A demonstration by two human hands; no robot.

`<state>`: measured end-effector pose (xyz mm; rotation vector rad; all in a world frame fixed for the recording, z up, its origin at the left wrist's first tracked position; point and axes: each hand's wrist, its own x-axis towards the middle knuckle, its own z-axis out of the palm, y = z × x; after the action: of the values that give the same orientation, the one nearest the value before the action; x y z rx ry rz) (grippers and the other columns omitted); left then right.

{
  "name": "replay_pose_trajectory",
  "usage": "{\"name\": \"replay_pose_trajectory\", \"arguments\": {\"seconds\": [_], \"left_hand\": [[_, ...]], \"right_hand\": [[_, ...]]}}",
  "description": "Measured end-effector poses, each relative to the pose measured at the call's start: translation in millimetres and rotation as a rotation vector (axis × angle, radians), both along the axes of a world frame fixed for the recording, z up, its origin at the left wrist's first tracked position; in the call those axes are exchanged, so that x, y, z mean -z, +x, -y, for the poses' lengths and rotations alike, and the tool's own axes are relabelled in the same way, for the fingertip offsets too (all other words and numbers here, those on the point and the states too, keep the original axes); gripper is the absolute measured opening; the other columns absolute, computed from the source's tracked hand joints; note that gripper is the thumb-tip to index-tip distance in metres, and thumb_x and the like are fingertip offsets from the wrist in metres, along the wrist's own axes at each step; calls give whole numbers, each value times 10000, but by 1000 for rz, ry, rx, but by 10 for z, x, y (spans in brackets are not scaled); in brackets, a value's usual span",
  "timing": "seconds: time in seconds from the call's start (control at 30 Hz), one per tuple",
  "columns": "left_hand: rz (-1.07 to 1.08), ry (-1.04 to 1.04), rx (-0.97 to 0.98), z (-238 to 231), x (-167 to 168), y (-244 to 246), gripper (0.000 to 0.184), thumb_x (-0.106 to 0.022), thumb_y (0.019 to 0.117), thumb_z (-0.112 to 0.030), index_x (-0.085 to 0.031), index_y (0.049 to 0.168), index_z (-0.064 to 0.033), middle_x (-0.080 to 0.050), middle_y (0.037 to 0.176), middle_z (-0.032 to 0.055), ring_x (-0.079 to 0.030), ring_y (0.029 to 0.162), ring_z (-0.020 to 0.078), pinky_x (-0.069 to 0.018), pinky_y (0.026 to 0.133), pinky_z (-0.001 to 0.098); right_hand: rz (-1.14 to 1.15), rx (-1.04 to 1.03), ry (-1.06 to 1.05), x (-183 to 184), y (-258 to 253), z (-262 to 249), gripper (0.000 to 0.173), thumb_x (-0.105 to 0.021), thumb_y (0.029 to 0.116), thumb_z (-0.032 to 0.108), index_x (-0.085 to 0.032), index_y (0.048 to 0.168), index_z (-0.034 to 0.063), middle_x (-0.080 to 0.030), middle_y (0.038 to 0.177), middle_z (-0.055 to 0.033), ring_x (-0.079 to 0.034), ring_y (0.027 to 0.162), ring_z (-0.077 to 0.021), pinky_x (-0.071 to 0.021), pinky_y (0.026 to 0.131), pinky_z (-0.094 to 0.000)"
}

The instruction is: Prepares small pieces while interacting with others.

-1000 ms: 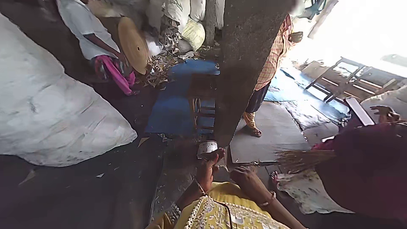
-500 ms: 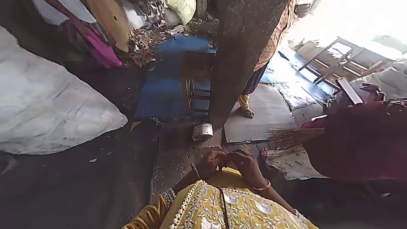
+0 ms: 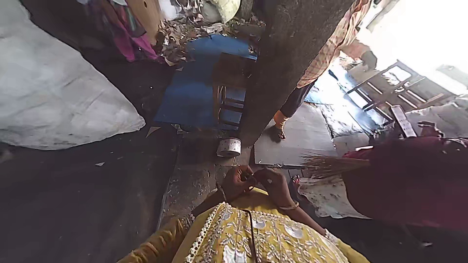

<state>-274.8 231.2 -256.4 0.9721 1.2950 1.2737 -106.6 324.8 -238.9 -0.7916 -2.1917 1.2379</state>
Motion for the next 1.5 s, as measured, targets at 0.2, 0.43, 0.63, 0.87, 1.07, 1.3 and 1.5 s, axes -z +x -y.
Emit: {"name": "replay_pose_trajectory", "arguments": {"seconds": [0.2, 0.43, 0.63, 0.87, 1.07, 1.3, 1.5], "left_hand": [[52, -92, -101, -45, -124, 222, 188, -660, 915, -82, -582, 1073, -16, -665, 709, -8, -658, 567, 91, -579, 568, 263], [-4, 97, -235, -203, -152, 756, 91, -605, 923, -1, -677, 978, 11, -699, 827, -5, -673, 725, 40, -593, 723, 250], [129, 129, -163, -302, -52, 1058, 47, -636, 909, -22, -682, 908, -21, -695, 939, -19, -657, 859, 24, -565, 811, 231], [274, 8, -83, -214, -168, 1280, 196, -588, 1012, -136, -696, 1132, -26, -725, 1124, 35, -698, 996, 110, -601, 858, 324], [-113, 70, -238, -102, -62, 1435, 202, -704, 911, -193, -767, 922, -2, -710, 1118, 65, -647, 1068, 69, -529, 968, 263], [-111, 8, -379, 159, -23, 1596, 184, -699, 933, -238, -755, 877, -73, -711, 778, -71, -646, 722, -11, -557, 717, 217], [-76, 84, -502, 420, 85, 1780, 180, -655, 967, -174, -751, 841, -90, -675, 710, -98, -596, 639, -33, -516, 623, 190]], "right_hand": [[35, -49, 179, 19, 175, -75, 180, -659, 945, 149, -805, 991, 54, -782, 910, -71, -739, 820, -142, -596, 791, -327], [40, -125, 154, -152, 653, -263, 222, -727, 908, 168, -780, 1087, 46, -764, 1098, -97, -727, 947, -161, -591, 825, -312], [24, -156, 211, -189, 946, -367, 330, -807, 844, 244, -767, 1111, 54, -748, 1163, -98, -704, 1072, -205, -574, 920, -357], [-89, -107, 342, -187, 1159, -389, 124, -744, 898, 168, -793, 968, 80, -780, 981, -44, -738, 938, -145, -595, 874, -300], [14, -104, -21, -192, 1328, -393, 123, -706, 922, 113, -807, 952, 49, -783, 901, -50, -736, 817, -93, -608, 817, -305], [-130, 17, -227, -67, 1355, -440, 117, -665, 903, 22, -770, 947, -5, -766, 855, -33, -710, 758, -58, -607, 752, -265], [-242, 64, -259, -51, 1356, -466, 126, -619, 906, -13, -734, 937, -53, -746, 808, -26, -683, 692, -22, -595, 703, -207]]}}
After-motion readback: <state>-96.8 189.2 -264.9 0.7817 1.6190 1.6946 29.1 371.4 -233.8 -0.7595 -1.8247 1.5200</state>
